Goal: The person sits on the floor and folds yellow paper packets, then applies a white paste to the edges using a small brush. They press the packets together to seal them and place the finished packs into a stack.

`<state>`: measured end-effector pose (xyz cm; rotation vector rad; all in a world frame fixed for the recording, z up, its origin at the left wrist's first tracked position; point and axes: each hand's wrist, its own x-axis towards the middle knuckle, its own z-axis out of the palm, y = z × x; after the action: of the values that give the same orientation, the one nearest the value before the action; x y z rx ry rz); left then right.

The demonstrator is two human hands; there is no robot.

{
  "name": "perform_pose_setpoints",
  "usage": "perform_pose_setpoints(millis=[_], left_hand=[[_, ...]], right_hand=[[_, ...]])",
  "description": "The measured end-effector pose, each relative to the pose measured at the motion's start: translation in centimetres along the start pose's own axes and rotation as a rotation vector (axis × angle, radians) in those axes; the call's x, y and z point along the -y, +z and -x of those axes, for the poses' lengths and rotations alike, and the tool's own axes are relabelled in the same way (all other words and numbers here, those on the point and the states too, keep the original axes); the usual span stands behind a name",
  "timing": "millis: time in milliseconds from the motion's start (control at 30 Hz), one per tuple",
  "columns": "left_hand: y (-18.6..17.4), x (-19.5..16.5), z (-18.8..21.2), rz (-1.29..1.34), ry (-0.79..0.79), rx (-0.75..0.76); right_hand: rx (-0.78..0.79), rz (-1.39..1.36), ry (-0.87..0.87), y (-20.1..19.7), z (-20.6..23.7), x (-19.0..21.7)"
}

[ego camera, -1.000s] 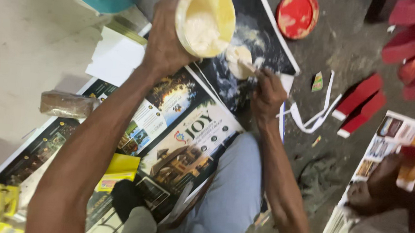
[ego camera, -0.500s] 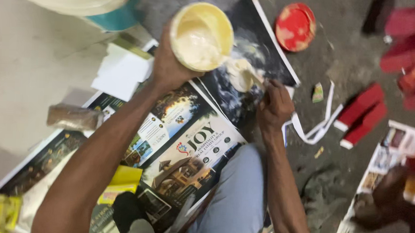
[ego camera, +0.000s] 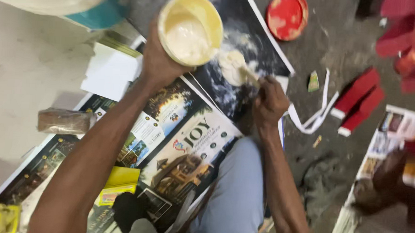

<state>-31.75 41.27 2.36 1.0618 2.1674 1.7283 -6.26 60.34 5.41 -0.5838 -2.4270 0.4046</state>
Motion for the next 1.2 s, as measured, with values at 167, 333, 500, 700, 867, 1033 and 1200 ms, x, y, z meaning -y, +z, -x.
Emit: perform_pose_setpoints(millis=[167,333,500,700,867,1033,1200], left_hand=[[0.4,0.5,0.4,-0.025,-0.001,0.013],[0.8,0.5,0.3,-0.083,-0.001,0.071],[1.4,-0.1,0.0,-0.13,0.042,0.086],[2.9,-0.9,-0.4,-0.121,0.128,0.158],[3.4,-1.6,-1.0,-0.106,0.076,0.134],[2.6,-2.0,-1.8,-0.154,0.066,0.056],[1.7,-2.0,-2.2,-0.137,0.055,0.03]], right_hand=[[-0.056,0.012,-0.01,0.6,0.6,-0.9],[-0.15,-0.417,0.38,0.4,0.1,-1.9],[-0.221,-0.771,0.652,-1.0,-3.0,-0.4],[-0.134,-0.339,-0.082,-0.9,-7.2,5.2],[0.074,-0.058,-0.497,-1.3,-8.4,7.3],[0.157,-0.082,-0.472,-1.8,-7.9,7.1],[0.128,-0.055,-0.434,-2.9,-7.0,6.9]])
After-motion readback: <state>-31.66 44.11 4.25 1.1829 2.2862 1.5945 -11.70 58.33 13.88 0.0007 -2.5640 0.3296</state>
